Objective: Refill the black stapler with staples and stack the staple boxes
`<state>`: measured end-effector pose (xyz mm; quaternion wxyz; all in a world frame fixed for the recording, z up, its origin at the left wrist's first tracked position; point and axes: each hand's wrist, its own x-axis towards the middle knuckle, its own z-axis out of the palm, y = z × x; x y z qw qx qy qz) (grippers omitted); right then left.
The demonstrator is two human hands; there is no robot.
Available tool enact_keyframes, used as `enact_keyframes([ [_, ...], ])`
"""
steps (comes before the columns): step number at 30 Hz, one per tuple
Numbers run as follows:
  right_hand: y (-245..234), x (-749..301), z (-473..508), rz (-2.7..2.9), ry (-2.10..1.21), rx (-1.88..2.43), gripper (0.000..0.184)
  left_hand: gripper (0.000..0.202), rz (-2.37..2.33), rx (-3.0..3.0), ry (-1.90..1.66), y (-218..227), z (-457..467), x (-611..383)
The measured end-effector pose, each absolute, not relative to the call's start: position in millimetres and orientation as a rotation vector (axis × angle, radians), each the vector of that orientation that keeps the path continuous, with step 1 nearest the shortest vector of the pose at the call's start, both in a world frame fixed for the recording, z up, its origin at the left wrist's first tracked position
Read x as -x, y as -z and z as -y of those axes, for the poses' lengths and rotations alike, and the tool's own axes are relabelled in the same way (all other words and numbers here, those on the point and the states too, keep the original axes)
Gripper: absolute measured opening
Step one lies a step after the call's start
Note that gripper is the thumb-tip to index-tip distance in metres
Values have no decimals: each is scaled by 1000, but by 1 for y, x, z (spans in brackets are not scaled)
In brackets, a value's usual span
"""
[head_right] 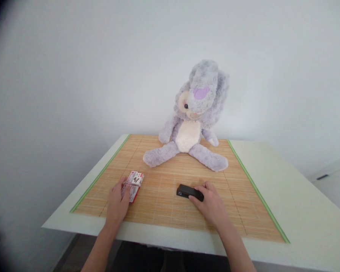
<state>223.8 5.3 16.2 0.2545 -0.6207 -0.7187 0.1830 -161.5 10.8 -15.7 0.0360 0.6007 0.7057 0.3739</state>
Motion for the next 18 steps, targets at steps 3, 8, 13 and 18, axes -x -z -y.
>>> enact_keyframes([
  [3,-16,-218,2,1924,-584,1696,29,47,-2179,-1783,-1166,23,-11,163],
  [8,-8,-162,10,1799,-740,1617,31,49,-2159,-1853,-1132,24,-11,159],
  [13,0,-101,7,1719,-933,1476,33,48,-2136,-1906,-1144,25,-11,161],
  [18,-7,-65,3,1880,-946,1368,58,46,-2165,-1916,-1118,30,-14,162],
])
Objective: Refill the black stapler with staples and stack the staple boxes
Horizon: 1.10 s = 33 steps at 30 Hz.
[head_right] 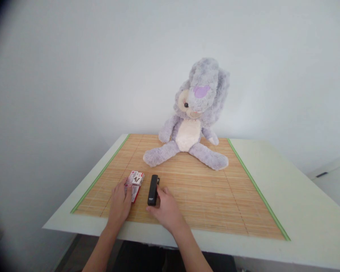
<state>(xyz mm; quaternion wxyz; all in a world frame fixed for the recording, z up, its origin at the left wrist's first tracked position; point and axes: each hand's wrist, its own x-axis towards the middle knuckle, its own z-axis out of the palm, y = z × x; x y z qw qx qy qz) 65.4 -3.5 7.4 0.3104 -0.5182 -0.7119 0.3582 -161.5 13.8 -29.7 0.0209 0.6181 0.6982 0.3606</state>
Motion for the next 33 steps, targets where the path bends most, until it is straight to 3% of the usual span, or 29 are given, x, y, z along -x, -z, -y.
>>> enact_keyframes([
  [3,-10,-48,1,1973,-869,1387,67,45,-2199,-1952,-1082,32,-13,159],
  [16,-5,-26,-4,2133,-741,1364,54,38,-2278,-1926,-1073,19,-5,150],
  [33,-1,-14,1,2106,-649,1522,63,36,-2238,-1952,-1051,15,-6,155],
])
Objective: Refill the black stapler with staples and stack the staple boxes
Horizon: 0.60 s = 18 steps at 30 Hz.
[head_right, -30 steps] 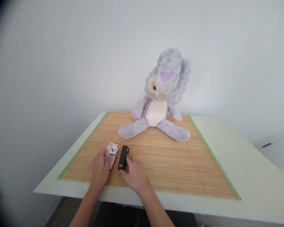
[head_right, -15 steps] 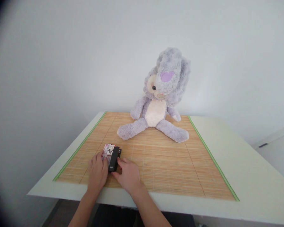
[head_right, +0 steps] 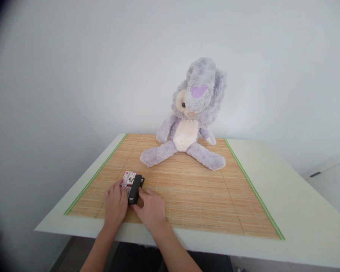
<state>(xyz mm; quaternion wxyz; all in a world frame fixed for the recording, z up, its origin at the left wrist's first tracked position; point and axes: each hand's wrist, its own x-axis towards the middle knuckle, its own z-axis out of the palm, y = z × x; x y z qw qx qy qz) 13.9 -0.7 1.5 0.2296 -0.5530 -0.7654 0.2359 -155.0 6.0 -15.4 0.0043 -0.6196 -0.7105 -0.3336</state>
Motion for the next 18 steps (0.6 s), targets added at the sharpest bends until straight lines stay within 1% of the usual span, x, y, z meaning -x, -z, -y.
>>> enact_keyframes([
  [6,-5,-14,0,2158,-640,1557,63,34,2255,1905,1045,14,-5,154],
  [13,-2,-13,0,2147,-607,1557,62,30,2155,1966,964,18,-5,158],
  [18,-3,-13,1,2146,-602,1570,61,32,2162,1949,971,19,-5,156],
])
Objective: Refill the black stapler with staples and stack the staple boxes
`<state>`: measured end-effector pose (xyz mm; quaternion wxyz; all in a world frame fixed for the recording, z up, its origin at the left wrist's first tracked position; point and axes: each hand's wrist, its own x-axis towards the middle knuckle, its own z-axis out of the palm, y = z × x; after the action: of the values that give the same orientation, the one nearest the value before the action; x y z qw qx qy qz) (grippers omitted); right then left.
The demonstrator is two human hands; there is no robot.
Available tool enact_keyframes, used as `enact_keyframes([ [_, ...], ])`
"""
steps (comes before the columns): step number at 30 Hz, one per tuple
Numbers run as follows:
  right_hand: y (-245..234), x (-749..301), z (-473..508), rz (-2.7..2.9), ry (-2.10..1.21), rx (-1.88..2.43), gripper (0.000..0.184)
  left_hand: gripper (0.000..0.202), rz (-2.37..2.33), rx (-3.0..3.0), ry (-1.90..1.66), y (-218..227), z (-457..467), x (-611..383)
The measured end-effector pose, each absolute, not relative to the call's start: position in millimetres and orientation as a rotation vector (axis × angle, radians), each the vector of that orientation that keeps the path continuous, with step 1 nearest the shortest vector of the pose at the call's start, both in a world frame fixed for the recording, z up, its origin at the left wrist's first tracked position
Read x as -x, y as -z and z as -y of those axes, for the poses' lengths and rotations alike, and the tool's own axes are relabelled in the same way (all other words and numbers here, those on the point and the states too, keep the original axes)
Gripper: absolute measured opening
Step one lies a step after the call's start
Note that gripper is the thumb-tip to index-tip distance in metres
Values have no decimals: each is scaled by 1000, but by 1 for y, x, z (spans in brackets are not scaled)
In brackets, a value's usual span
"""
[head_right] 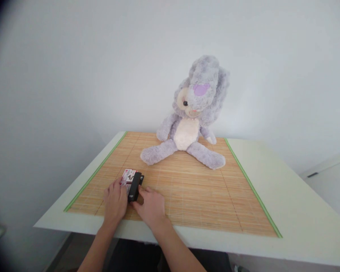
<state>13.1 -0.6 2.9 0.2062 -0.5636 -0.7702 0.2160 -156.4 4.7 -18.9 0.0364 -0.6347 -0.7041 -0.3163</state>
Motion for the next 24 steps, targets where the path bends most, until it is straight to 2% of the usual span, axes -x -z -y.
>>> enact_keyframes([
  [11,-3,-12,0,2169,-576,1558,60,39,2238,1868,982,18,-5,154],
  [24,-1,-13,0,2148,-590,1548,62,35,2186,1950,843,18,-5,155],
])
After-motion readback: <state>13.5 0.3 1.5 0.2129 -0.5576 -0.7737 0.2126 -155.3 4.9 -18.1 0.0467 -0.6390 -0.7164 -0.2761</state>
